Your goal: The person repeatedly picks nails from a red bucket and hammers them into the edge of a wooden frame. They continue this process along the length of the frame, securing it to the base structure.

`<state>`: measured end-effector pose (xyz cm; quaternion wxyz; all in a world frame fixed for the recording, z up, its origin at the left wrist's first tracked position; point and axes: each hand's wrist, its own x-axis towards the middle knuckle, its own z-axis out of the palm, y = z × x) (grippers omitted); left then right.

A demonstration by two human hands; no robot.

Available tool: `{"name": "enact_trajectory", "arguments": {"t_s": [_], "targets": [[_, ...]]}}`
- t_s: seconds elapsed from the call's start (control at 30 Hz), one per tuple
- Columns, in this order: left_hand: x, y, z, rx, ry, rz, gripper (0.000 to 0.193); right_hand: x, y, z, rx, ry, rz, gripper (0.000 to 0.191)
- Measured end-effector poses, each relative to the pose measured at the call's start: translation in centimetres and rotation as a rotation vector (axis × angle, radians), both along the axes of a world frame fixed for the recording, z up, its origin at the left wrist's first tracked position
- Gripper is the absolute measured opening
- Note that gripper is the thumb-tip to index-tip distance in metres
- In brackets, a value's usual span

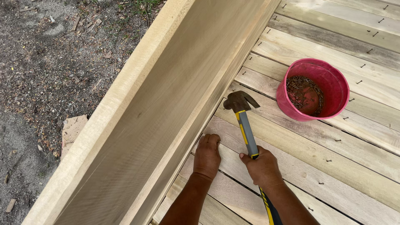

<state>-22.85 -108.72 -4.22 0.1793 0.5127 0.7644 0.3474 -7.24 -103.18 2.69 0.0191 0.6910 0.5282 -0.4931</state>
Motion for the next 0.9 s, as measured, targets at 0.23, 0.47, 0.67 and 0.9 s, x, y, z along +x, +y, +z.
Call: {"name": "enact_trajectory", "arguments": {"t_s": [0.23,0.47,0.67,0.9], "targets": [[-0.1,1.5,-0.6,0.18,-0.149,0.324,0.018,-1.3,0.4,0.2,0.007,-0.031,0.055,0.038],[0.9,3.9,-1.9,0.279,-0.215,0.497,0.01,0.6,-3.2,-1.8,-0.09,0.016,-0.046,0.04],[0.4,5.5,-2.9,0.208,0.031,0.472,0.012,1.1,-2.7,-2.7,-0.108,0.02,-0.057,0.037],[0.5,6.0,-1.7,0.117,0.153,0.426,0.013,1.3,-2.7,-2.4,-0.122,0.048,-0.046,0.035]]}}
